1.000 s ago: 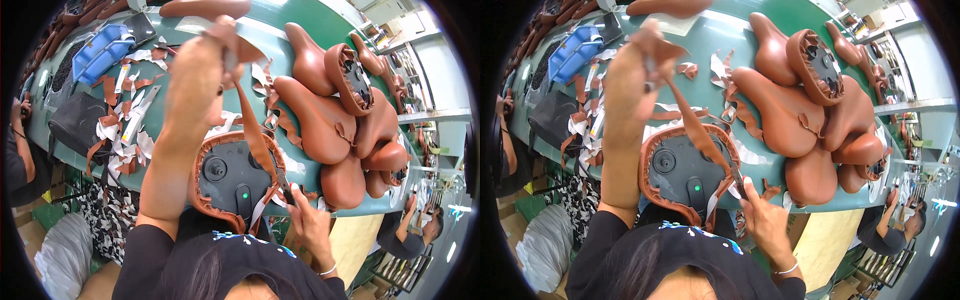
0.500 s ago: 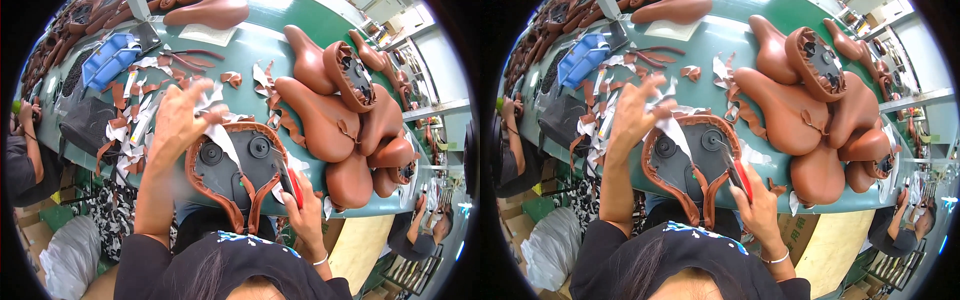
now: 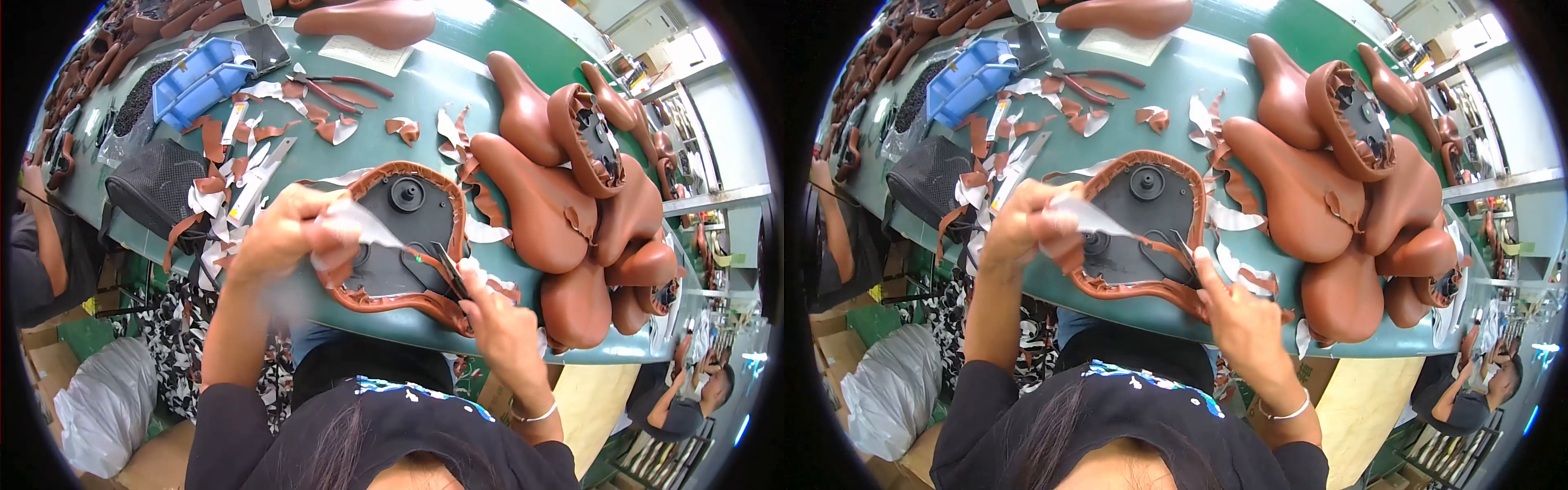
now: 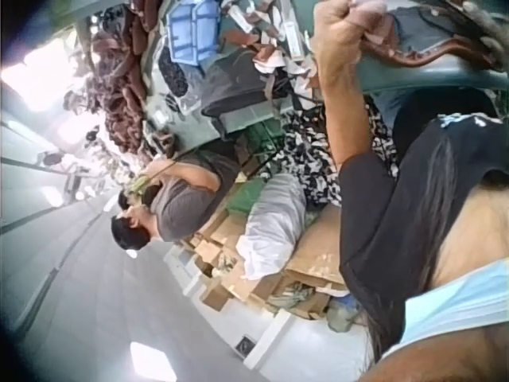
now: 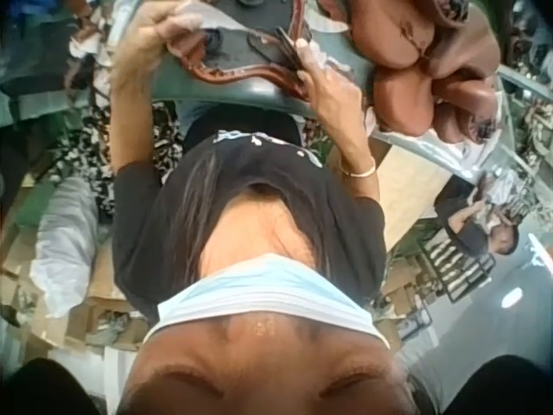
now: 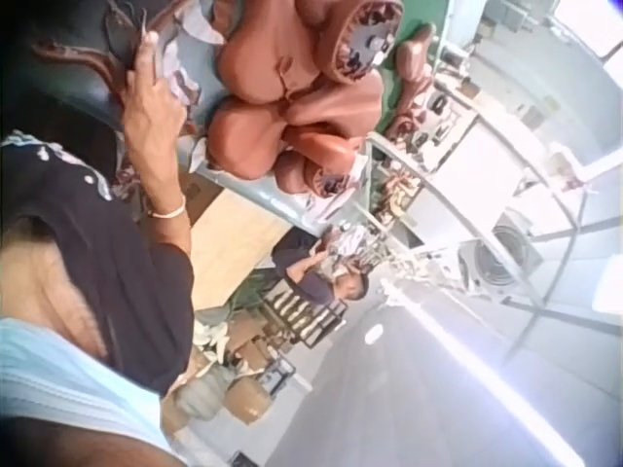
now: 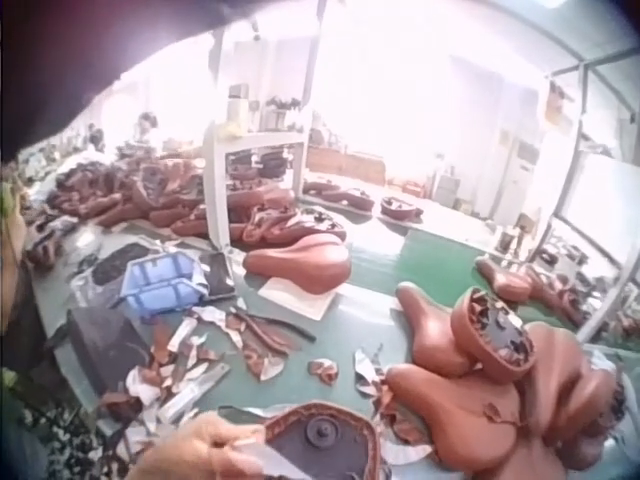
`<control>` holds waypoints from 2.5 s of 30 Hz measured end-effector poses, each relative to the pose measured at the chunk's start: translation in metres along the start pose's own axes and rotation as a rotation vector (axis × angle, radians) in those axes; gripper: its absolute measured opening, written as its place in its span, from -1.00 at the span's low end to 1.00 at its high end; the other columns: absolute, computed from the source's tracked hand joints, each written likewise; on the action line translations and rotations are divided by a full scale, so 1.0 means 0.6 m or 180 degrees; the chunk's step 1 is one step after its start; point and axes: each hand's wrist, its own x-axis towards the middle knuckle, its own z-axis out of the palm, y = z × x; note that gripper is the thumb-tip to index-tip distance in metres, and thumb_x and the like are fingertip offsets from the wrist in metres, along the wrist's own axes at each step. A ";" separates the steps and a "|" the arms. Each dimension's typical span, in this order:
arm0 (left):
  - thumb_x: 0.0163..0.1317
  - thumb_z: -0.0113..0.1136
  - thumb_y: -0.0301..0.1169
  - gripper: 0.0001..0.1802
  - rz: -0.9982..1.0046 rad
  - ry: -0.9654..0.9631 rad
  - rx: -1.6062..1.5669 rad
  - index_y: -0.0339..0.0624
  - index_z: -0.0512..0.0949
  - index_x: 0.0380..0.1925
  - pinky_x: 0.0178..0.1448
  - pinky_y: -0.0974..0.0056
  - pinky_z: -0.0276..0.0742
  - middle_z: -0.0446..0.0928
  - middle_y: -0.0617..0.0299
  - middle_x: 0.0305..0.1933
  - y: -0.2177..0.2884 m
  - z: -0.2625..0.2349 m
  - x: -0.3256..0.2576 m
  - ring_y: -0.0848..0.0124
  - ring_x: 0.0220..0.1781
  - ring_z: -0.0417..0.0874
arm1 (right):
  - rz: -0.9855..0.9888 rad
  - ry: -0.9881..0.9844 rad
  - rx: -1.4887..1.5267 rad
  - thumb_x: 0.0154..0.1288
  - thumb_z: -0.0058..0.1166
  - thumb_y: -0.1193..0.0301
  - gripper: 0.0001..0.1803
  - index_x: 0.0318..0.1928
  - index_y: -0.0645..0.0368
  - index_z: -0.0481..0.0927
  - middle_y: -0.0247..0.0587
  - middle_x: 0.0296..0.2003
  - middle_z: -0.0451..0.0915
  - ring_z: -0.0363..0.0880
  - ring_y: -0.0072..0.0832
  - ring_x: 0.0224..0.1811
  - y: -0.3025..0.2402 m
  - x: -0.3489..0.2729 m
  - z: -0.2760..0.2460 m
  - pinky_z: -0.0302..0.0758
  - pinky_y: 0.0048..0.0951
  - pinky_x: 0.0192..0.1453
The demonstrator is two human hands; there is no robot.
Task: Trimming excess synthetic material from the underside of bicycle seats using a utility knife.
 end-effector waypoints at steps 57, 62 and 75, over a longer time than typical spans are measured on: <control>0.23 0.16 -0.17 -0.42 -0.0166 0.0524 -0.0586 -0.31 0.36 0.14 0.08 0.31 0.53 0.49 0.07 0.06 -0.003 0.034 0.052 0.37 0.09 0.55 | -0.0338 0.0996 0.1145 0.09 0.30 0.42 -0.28 0.28 0.09 0.31 -0.08 -0.31 0.57 0.56 -0.24 -0.39 0.097 0.006 0.015 0.50 -0.36 -0.33; 0.16 0.22 -0.06 -0.34 -0.0290 0.0426 0.0523 -0.31 0.39 0.13 0.11 0.33 0.45 0.50 0.07 0.05 0.014 0.020 0.098 0.40 0.04 0.53 | -0.0516 0.0455 0.0004 0.09 0.28 0.35 -0.27 0.30 0.02 0.31 -0.17 -0.38 0.50 0.52 -0.28 -0.47 0.091 0.064 -0.031 0.45 -0.33 -0.44; 0.12 0.21 -0.32 -0.74 0.0057 0.2150 0.0365 -0.23 0.37 -0.37 -0.37 0.47 0.25 0.26 0.41 -0.48 -0.028 0.077 0.013 0.64 -0.45 0.29 | 0.1186 -0.0426 0.0918 0.24 0.10 0.45 -0.31 0.33 0.11 0.10 0.25 -0.17 0.56 0.53 0.24 -0.33 -0.016 -0.066 0.060 0.48 0.03 -0.35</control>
